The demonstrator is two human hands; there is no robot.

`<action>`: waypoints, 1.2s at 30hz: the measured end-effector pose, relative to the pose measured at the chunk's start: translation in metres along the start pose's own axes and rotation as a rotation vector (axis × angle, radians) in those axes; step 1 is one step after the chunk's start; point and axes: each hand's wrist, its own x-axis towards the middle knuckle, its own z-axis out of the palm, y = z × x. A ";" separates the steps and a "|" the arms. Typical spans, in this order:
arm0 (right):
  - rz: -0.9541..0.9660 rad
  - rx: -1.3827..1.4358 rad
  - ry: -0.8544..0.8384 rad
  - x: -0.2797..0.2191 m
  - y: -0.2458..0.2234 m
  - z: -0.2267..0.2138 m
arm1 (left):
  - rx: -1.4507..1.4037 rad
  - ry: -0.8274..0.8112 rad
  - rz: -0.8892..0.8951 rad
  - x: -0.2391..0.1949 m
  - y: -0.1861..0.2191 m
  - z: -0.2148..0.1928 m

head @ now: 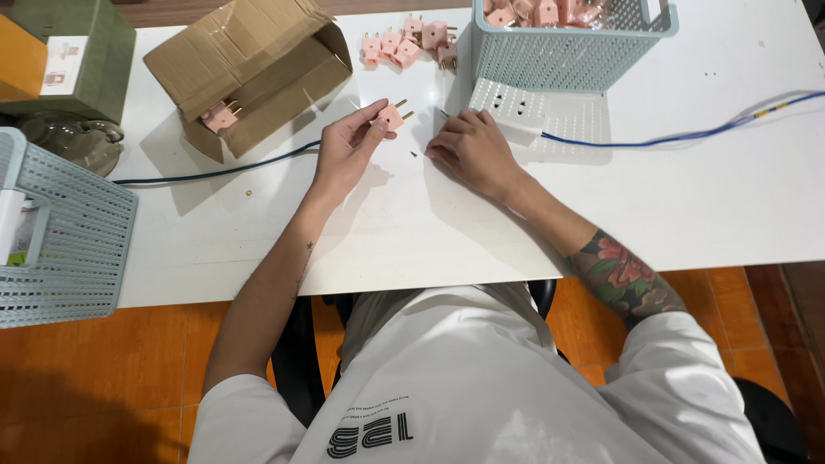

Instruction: The person assembles electrical power plugs by inserting wire ends into the plug housing and securing them with a screwdriver.

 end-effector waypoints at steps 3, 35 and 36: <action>0.082 0.069 -0.053 0.003 -0.004 0.001 | 0.013 -0.002 -0.016 -0.001 0.016 0.004; 0.401 1.160 0.089 0.005 -0.031 -0.021 | 0.554 0.039 0.567 -0.007 0.019 0.031; 0.420 1.211 0.086 0.007 -0.031 -0.022 | 0.751 0.053 0.800 -0.005 0.017 0.030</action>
